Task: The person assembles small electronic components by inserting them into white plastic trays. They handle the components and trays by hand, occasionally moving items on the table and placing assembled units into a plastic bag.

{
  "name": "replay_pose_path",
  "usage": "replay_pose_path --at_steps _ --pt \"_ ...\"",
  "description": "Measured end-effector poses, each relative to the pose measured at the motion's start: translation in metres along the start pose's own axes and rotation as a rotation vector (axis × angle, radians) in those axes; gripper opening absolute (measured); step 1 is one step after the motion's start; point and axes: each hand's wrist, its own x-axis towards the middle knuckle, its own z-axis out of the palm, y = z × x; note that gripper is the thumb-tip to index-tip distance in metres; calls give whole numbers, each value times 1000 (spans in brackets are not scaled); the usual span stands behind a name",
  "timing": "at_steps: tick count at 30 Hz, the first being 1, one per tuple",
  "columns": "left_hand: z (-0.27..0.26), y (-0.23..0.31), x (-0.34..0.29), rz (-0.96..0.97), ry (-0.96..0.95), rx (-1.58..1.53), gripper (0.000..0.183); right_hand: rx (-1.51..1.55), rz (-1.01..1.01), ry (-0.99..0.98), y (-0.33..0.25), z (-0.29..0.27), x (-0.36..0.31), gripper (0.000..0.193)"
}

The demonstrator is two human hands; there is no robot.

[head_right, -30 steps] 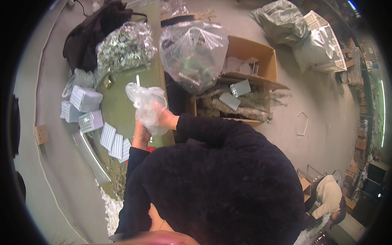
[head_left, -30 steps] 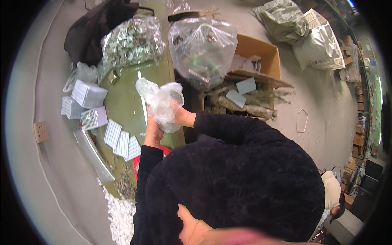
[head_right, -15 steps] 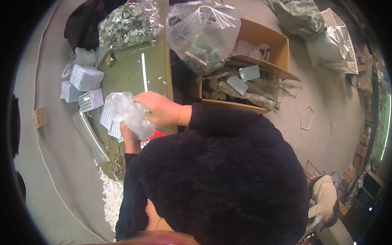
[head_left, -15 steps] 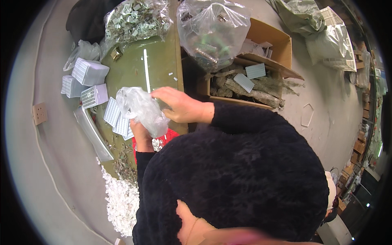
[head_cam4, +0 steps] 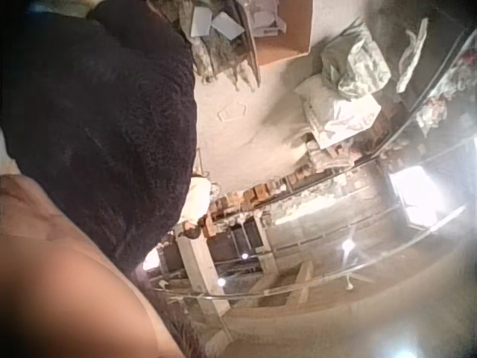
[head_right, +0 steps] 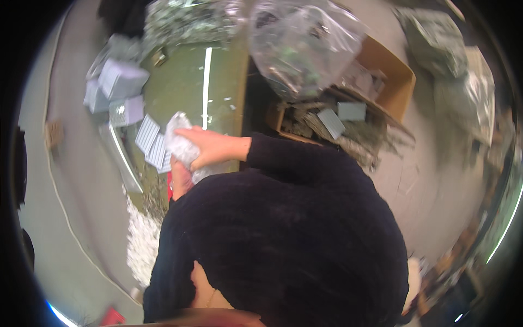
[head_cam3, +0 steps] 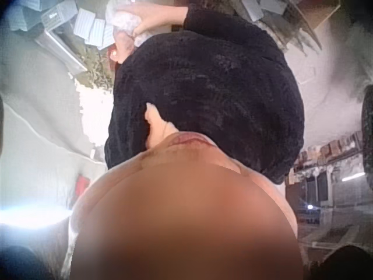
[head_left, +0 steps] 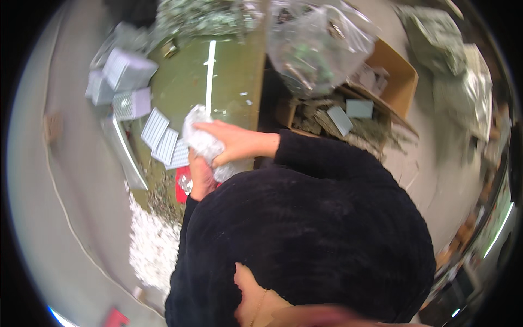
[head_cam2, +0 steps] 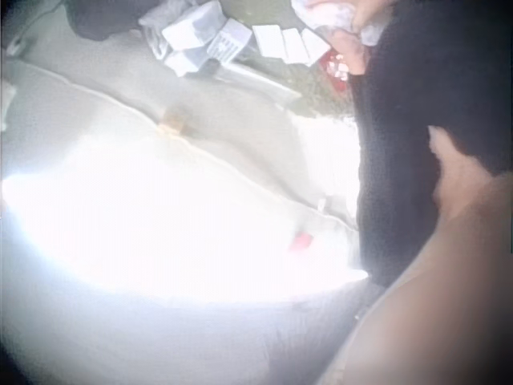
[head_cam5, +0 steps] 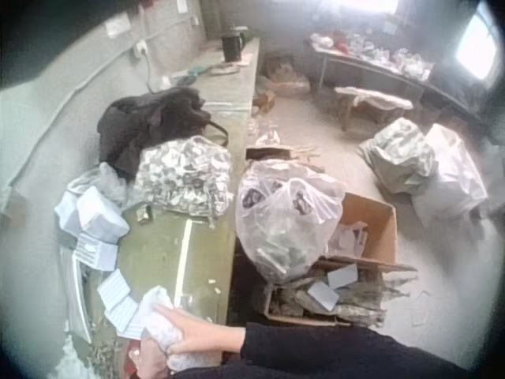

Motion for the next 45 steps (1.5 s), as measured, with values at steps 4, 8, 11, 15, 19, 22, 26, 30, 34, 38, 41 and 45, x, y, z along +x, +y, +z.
replay_pose_path --at_steps 4,8,11,15,19,22,26,30,34,38,41,45 --pt "12 -1 -4 -12 -36 -146 49 32 59 42 0 -11 6 88" --pt "18 5 -2 -41 -23 -171 55 21 118 75 9 -30 12 76" --pt "5 5 5 53 -53 141 52 -119 52 74 14 -45 22 72" --pt "-48 -2 9 124 220 285 47 -424 -96 172 8 -73 54 70" --pt "-130 1 10 192 659 542 43 -633 -109 134 3 -92 103 70" --pt "-189 15 12 333 839 772 38 -826 9 33 16 -90 142 74" --pt "-249 38 47 400 875 1190 43 -1280 9 92 67 -51 196 76" --pt "-300 59 107 325 1008 1476 52 -1291 -176 350 117 -18 219 71" --pt "-346 63 155 394 1039 1590 53 -1322 -206 378 134 -15 222 68" --pt "-393 64 164 297 1022 1597 41 -1300 -202 357 133 -17 224 69" --pt "-424 77 133 513 1209 1606 29 -1286 -192 336 130 -15 225 68" --pt "-455 121 86 520 1511 1616 18 -1280 -180 323 129 -15 224 67"
